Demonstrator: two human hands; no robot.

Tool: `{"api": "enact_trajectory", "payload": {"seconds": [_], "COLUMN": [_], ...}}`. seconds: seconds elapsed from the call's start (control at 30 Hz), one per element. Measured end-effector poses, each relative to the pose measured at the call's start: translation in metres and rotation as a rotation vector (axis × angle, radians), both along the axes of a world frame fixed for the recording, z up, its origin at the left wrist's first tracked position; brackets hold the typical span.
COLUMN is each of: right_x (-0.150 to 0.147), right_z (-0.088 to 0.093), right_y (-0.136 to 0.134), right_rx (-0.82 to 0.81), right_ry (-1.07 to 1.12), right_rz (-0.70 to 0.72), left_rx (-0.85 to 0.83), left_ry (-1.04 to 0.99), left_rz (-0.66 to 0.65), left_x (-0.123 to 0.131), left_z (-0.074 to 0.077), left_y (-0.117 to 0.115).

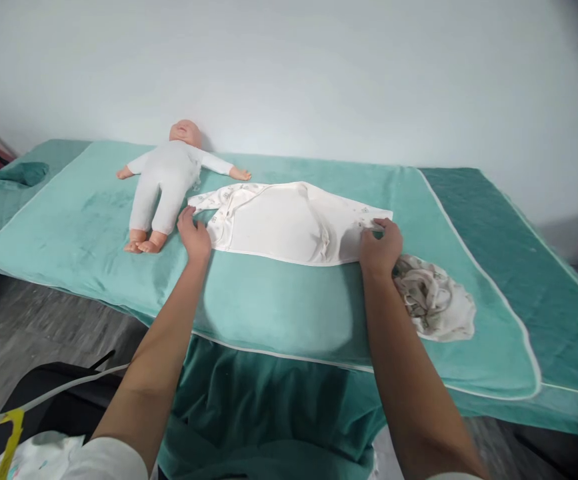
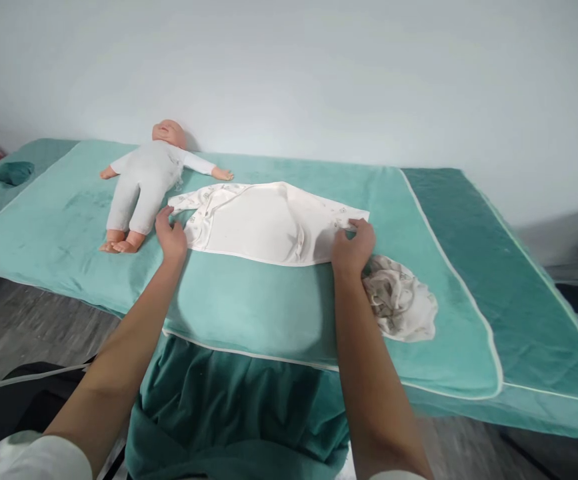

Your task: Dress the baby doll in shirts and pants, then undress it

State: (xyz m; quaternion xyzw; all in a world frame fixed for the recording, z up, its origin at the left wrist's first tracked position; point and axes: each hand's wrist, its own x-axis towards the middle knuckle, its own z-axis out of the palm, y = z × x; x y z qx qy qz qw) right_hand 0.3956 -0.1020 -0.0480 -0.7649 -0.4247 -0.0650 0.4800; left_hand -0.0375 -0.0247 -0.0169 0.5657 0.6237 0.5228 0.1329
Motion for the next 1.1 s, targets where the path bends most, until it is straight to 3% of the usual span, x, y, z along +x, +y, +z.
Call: {"api": "enact_trajectory", "payload": {"seconds": [0.2, 0.37, 0.5, 0.6, 0.7, 0.83, 0.97, 1.1], "right_x": [-0.005, -0.025, -0.072, -0.123, -0.174, -0.22, -0.239, -0.244], "right_z": [0.001, 0.02, 0.039, 0.046, 0.047, 0.051, 0.055, 0.051], "right_y": [-0.005, -0.022, -0.034, -0.029, -0.006, 0.045, 0.096, 0.132], "right_rx": [0.025, 0.142, 0.118, -0.02, -0.33, -0.613, -0.622, -0.56], "right_ry": [-0.143, -0.309, -0.349, -0.291, -0.313, -0.391, -0.426, -0.443], "right_rz": [0.024, 0.104, 0.22, 0.485, 0.693, 0.776, 0.75, 0.708], "left_rx": [-0.098, -0.218, -0.22, -0.179, -0.093, 0.003, -0.003, -0.046], "left_ry": [0.131, 0.199, 0.169, 0.15, 0.126, 0.052, -0.019, -0.025], "left_rz": [-0.013, 0.072, 0.097, 0.084, 0.066, 0.086, 0.082, 0.047], "left_x": [0.008, 0.014, 0.017, 0.016, 0.012, 0.01, 0.011, 0.013], "left_z": [0.007, 0.011, 0.011, 0.009, 0.005, 0.001, -0.002, -0.005], "left_y": [0.0, -0.001, -0.001, -0.001, -0.001, -0.001, 0.0, 0.001]}}
